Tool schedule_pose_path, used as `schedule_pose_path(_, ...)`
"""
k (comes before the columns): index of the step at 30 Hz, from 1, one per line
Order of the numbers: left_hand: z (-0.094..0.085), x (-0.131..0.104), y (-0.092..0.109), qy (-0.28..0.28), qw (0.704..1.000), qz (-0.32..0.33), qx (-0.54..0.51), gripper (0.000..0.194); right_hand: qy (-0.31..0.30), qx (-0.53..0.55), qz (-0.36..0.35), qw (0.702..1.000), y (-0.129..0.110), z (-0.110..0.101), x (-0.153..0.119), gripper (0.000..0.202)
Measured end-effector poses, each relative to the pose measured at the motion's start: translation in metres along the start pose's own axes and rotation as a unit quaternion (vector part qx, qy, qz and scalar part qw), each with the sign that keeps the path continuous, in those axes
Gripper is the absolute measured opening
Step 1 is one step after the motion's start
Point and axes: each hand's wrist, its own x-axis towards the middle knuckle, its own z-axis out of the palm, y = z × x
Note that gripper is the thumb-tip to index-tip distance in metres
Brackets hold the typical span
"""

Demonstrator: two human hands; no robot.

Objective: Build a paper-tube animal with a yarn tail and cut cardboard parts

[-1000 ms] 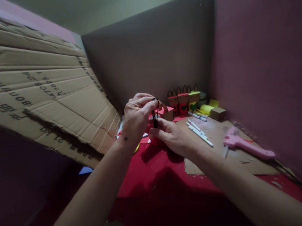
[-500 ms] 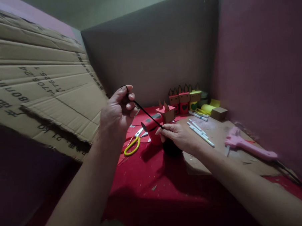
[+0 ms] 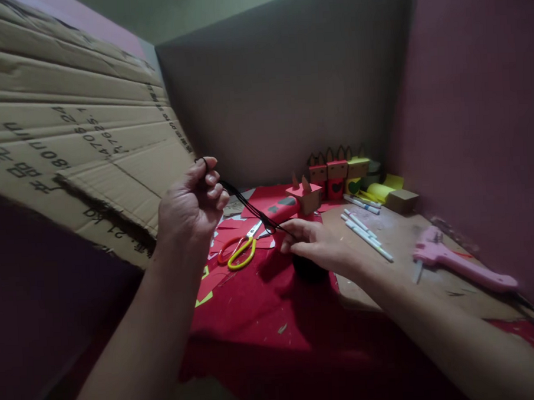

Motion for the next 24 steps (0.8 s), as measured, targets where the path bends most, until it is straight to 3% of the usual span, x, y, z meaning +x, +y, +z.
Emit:
schedule_pose_path(4,0.002,-0.002,0.004,-0.013,1.000,0.012,0.003,0.028,-0.004,0.016,-0.020,1.000,-0.001,0.006,0.000,0.051)
schedule_pose_path(10,-0.002,-0.003,0.001,-0.027,1.000,0.012,0.004,0.024,0.039,-0.126,-0.048,0.990,0.002,0.017,0.001,0.062)
schedule_pose_path(14,-0.002,-0.005,-0.003,-0.028,1.000,0.006,0.005,0.016,0.050,-0.133,-0.087,0.986,0.000,0.031,0.011,0.068)
schedule_pose_path(20,-0.005,-0.008,-0.004,-0.035,0.999,0.006,-0.003,0.014,0.006,0.047,-0.048,0.998,-0.001,0.050,0.025,0.062)
schedule_pose_path(24,-0.009,-0.008,-0.004,-0.029,1.000,0.005,-0.003,0.016,-0.038,0.083,-0.040,0.995,-0.003,0.055,0.025,0.033)
